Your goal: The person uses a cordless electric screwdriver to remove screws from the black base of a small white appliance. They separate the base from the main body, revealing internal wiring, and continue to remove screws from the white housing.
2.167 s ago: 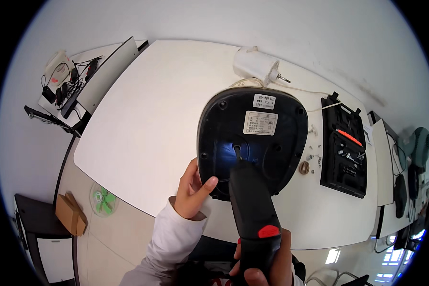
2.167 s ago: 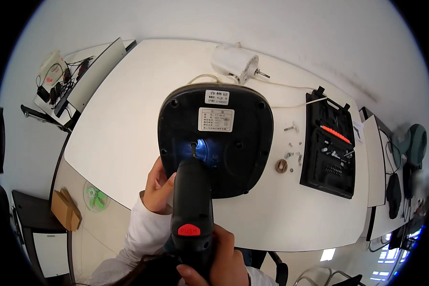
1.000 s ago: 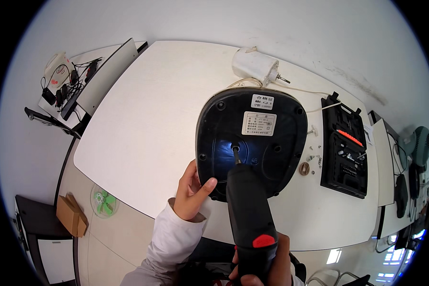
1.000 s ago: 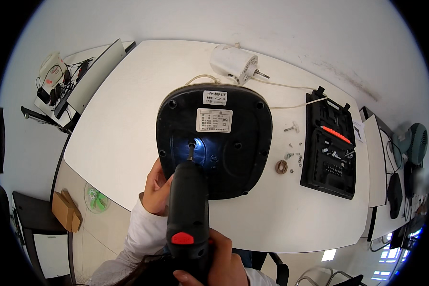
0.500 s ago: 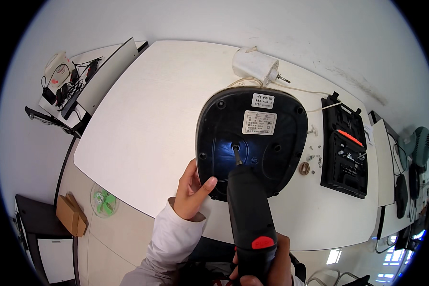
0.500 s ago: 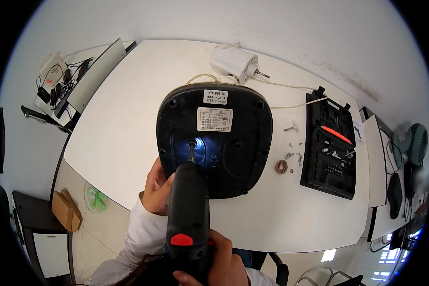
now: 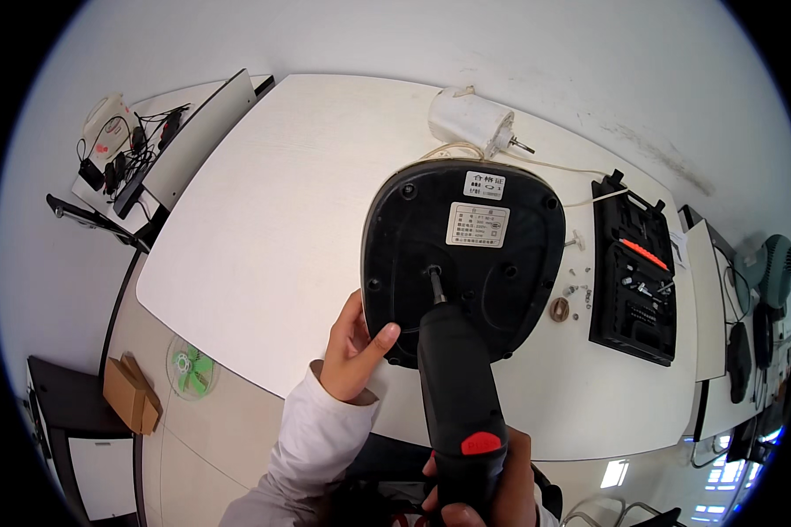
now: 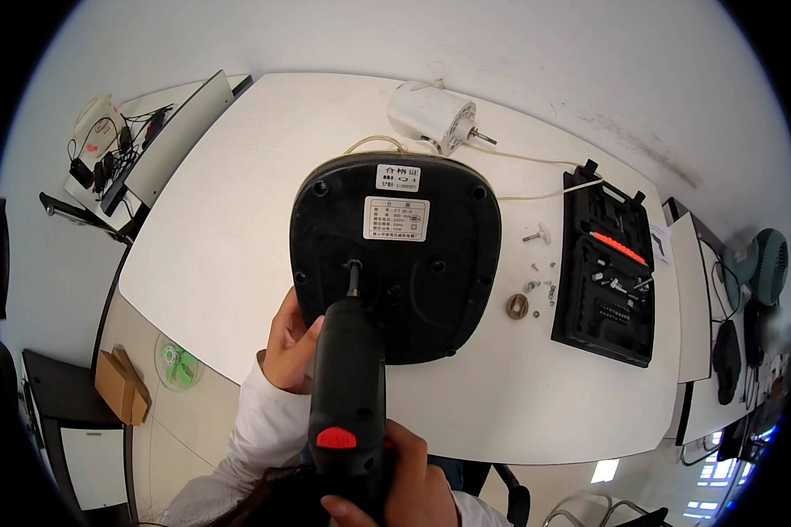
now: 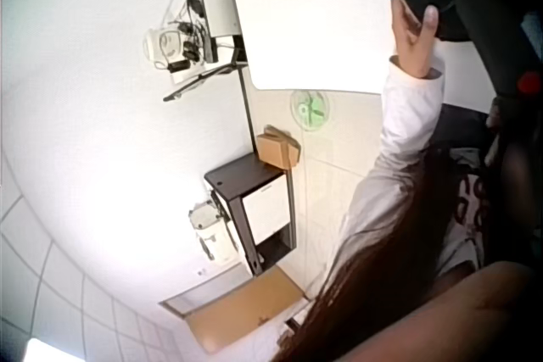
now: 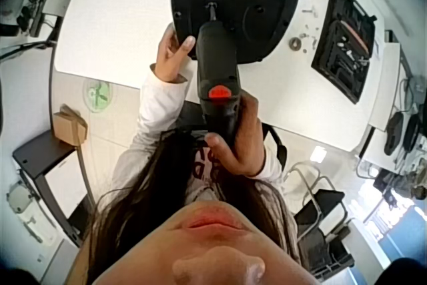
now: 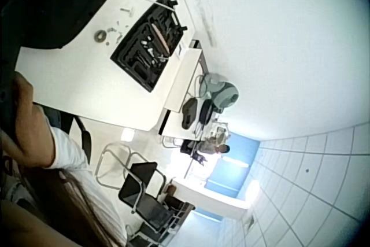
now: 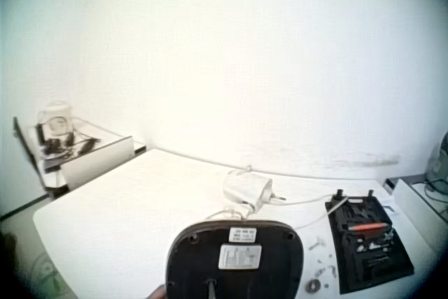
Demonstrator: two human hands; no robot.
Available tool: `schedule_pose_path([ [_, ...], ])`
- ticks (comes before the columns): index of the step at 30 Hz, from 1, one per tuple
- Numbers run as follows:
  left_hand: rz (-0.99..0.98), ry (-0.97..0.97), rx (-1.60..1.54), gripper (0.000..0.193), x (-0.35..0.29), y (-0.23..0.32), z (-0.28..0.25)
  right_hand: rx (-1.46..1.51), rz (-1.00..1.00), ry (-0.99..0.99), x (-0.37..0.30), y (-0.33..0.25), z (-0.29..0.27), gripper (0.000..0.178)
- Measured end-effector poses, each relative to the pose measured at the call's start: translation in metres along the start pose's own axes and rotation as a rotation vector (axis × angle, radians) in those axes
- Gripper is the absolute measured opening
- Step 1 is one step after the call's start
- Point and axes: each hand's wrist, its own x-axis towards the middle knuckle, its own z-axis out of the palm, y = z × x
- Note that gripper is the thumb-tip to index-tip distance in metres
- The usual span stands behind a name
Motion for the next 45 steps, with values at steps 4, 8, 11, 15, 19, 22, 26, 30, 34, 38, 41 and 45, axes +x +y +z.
schedule_pose_path([
  [4,-0.005,-0.003,0.012,0.049,0.0,0.0,0.0,0.055,-0.077,0.014,-0.002,0.008,0.004,0.066],
  [8,-0.025,0.015,-0.011,0.05,0.0,-0.003,0.0,0.085,-0.116,-0.011,-0.008,0.007,0.003,0.067],
  [11,-0.016,0.012,0.007,0.047,0.003,-0.01,-0.001,0.282,-0.071,0.001,-0.022,0.0,-0.005,0.069],
  [15,0.048,0.053,0.012,0.039,0.0,0.001,0.004,0.277,0.056,0.103,-0.053,0.004,-0.038,0.078],
  [19,0.05,0.051,-0.032,0.038,0.001,-0.001,0.009,0.021,-0.062,0.845,-0.031,0.005,-0.068,0.069],
  [22,0.068,0.055,-0.016,0.038,0.0,-0.001,0.009,-0.196,0.009,0.896,-0.031,0.038,-0.122,0.048],
  [26,0.038,0.089,-0.023,0.039,0.002,-0.001,0.007,-0.783,0.138,0.844,-0.021,0.076,-0.168,0.046],
  [30,0.012,0.102,-0.023,0.042,0.003,0.0,0.0,-0.902,0.232,0.821,-0.01,0.109,-0.183,0.048],
  [34,0.088,0.064,-0.039,0.046,0.013,-0.01,-0.001,-0.992,0.205,0.824,-0.01,0.132,-0.204,0.049],
  [38,0.01,0.026,-0.18,0.045,0.025,-0.022,-0.012,-1.133,0.277,0.854,-0.005,0.144,-0.214,0.046],
  [41,0.041,0.079,-0.086,0.049,0.02,-0.009,-0.036,-1.082,0.37,0.794,0.018,0.139,-0.211,0.048],
  [45,0.015,0.023,-0.052,0.049,0.023,-0.007,-0.034,-1.177,0.458,0.769,0.013,0.141,-0.203,0.055],
])
